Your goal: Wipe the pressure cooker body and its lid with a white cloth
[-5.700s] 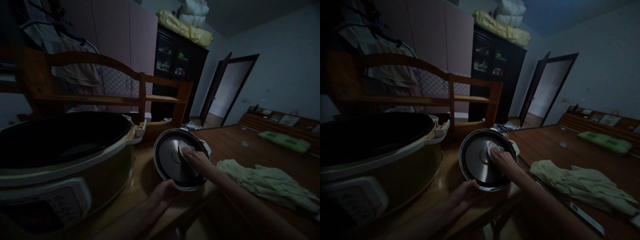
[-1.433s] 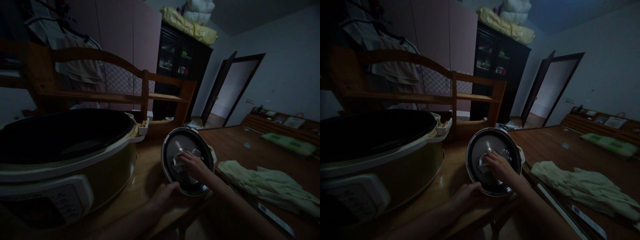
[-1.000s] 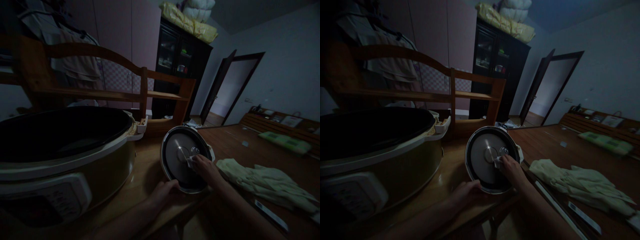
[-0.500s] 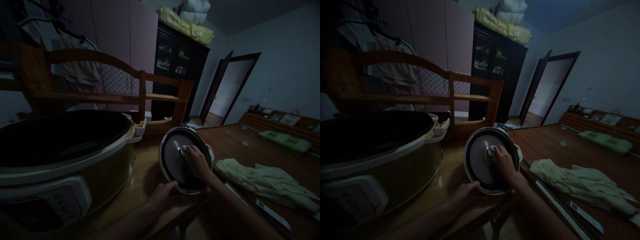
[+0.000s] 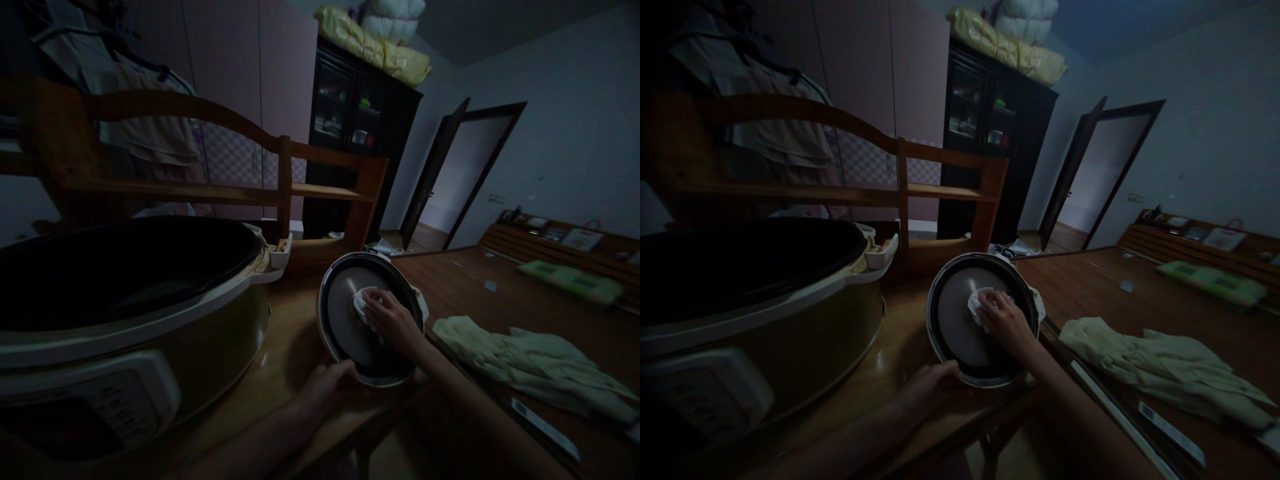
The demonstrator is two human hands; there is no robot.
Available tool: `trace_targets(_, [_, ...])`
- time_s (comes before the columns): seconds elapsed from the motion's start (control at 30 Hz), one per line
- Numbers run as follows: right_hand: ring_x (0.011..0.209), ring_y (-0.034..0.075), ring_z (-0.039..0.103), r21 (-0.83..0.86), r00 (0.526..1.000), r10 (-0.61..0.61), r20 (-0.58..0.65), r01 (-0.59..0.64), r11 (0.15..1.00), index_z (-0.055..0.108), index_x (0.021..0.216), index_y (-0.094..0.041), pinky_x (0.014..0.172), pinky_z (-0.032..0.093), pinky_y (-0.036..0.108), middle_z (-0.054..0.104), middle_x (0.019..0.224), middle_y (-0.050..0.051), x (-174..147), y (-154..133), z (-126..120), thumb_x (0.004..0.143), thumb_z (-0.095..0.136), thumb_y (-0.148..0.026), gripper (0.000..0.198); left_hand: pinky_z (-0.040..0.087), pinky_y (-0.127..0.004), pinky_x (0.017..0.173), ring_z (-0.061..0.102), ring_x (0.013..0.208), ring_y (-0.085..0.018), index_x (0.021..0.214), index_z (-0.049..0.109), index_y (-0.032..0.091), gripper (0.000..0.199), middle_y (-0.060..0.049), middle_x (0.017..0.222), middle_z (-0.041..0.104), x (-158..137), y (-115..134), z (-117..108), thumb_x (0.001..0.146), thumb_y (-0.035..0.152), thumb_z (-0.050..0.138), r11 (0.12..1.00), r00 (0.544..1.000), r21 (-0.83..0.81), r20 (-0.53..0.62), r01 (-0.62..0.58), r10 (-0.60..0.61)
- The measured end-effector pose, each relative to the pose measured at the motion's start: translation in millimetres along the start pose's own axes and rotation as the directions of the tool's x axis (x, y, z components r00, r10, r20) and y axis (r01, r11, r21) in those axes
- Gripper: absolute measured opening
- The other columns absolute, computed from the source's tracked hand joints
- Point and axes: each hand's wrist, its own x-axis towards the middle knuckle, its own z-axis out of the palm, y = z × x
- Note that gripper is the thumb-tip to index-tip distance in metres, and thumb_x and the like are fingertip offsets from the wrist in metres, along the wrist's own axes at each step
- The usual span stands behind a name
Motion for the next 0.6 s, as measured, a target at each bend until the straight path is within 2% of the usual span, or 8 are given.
trace_targets(0.3, [0.121, 0.029, 0.051, -0.034, 0.994, -0.054, 0.094, 0.057, 0.998, 0.043, 0.146, -0.026, 0.104, 0.044, 0.048, 0.052, 0.134, 0.012, 2.2, -0.1, -3.6, 0.095, 0.058, -0.039, 0.055, 0.057, -0.035, 0.08, 0.066, 0.077, -0.019, 0.072, 0.072, 0.009, 0.015, -0.01, 0.08, 0.074, 3.2, -1.2, -4.4, 0.064, 0.019, 0.064, 1.0, 1.0, -0.028, 0.007, 0.011, -0.01])
trace_targets(0.6, [0.127, 0.029, 0.049, -0.062, 0.988, -0.105, 0.114, 0.113, 0.992, 0.043, 0.146, -0.025, 0.105, 0.045, 0.05, 0.05, 0.143, 0.012, 1.6, -8.3, -1.6, 0.095, 0.06, -0.031, 0.054, 0.056, -0.034, 0.079, 0.067, 0.076, -0.019, 0.071, 0.071, 0.009, 0.015, -0.01, 0.079, 0.074, 4.0, -0.6, -5.1, 0.064, 0.02, 0.064, 0.998, 1.0, -0.057, 0.014, 0.024, -0.024])
